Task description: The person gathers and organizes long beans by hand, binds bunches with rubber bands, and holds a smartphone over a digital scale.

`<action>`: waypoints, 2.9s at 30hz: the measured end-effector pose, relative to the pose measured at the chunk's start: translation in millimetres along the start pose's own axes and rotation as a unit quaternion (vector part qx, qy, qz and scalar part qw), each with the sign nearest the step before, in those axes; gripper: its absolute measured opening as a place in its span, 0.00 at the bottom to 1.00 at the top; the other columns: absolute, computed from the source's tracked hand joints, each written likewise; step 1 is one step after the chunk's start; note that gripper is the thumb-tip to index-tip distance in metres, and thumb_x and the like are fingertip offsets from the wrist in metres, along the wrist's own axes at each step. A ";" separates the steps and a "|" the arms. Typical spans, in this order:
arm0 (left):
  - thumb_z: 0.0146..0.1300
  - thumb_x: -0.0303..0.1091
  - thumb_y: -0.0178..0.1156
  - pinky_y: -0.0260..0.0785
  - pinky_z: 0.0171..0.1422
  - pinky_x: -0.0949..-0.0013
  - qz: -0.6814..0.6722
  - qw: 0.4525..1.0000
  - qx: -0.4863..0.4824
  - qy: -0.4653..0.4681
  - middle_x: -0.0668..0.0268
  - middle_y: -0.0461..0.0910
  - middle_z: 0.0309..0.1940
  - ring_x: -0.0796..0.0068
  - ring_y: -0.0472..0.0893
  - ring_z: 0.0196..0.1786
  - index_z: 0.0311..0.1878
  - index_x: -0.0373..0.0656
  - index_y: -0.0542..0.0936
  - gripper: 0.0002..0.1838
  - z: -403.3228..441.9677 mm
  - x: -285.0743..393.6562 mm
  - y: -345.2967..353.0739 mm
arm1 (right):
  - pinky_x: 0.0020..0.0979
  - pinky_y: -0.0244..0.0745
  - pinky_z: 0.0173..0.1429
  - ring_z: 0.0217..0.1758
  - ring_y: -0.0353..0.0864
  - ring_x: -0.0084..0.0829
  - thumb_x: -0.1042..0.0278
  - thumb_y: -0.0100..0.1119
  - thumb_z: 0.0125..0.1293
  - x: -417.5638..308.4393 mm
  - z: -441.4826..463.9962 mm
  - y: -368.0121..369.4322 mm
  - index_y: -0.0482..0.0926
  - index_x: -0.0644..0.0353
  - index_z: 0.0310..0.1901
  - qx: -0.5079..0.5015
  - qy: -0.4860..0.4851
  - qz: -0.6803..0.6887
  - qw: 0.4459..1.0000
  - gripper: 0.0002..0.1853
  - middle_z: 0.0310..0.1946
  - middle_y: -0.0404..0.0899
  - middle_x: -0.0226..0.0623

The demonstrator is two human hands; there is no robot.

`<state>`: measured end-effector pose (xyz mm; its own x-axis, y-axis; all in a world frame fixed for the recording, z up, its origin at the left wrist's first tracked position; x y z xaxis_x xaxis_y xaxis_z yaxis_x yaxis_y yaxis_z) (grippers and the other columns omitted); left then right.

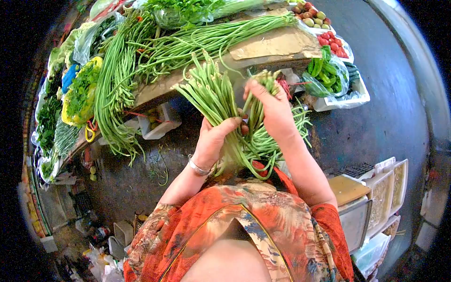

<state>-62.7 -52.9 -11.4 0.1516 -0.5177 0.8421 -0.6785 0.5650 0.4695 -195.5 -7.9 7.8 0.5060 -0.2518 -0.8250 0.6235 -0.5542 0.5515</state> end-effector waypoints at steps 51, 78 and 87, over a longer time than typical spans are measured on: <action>0.53 0.22 0.61 0.69 0.53 0.71 0.094 0.993 -0.064 -0.012 0.66 0.80 0.44 0.76 0.77 0.46 0.46 0.37 0.77 0.15 9.3 -14.0 7.1 | 0.19 0.60 0.21 0.17 0.65 0.15 0.73 0.66 0.59 -18.6 17.5 3.9 0.78 0.60 0.39 -0.048 -0.017 -0.044 0.998 0.08 0.20 0.72 0.22; 0.59 0.24 0.63 0.72 0.40 0.76 0.015 0.998 0.049 0.022 0.68 0.80 0.36 0.80 0.79 0.35 0.46 0.38 0.77 0.12 1.6 -7.0 -5.1 | 0.19 0.63 0.20 0.18 0.71 0.17 0.67 0.61 0.61 11.5 14.6 -26.2 0.77 0.57 0.34 -0.038 0.076 -0.013 0.996 0.04 0.25 0.77 0.27; 0.58 0.27 0.64 0.72 0.48 0.74 0.043 0.999 -0.019 0.009 0.69 0.80 0.40 0.80 0.78 0.41 0.50 0.38 0.76 0.15 -0.5 -6.4 6.7 | 0.20 0.68 0.29 0.31 0.78 0.17 0.68 0.66 0.58 9.6 4.1 -9.0 0.80 0.57 0.41 -0.106 0.144 -0.090 0.980 0.10 0.28 0.79 0.24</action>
<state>-67.9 -45.5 -13.5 0.1079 -0.4547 0.8841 -0.6612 0.6312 0.4054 -198.6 -8.7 -5.6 0.5053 0.0861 -0.8586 0.8118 -0.3849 0.4391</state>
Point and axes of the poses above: each hand's wrist, its own z-axis towards the middle knuckle, its own y-axis out of the palm, x = y × z, the point moved 9 cm from there along z, towards the middle knuckle
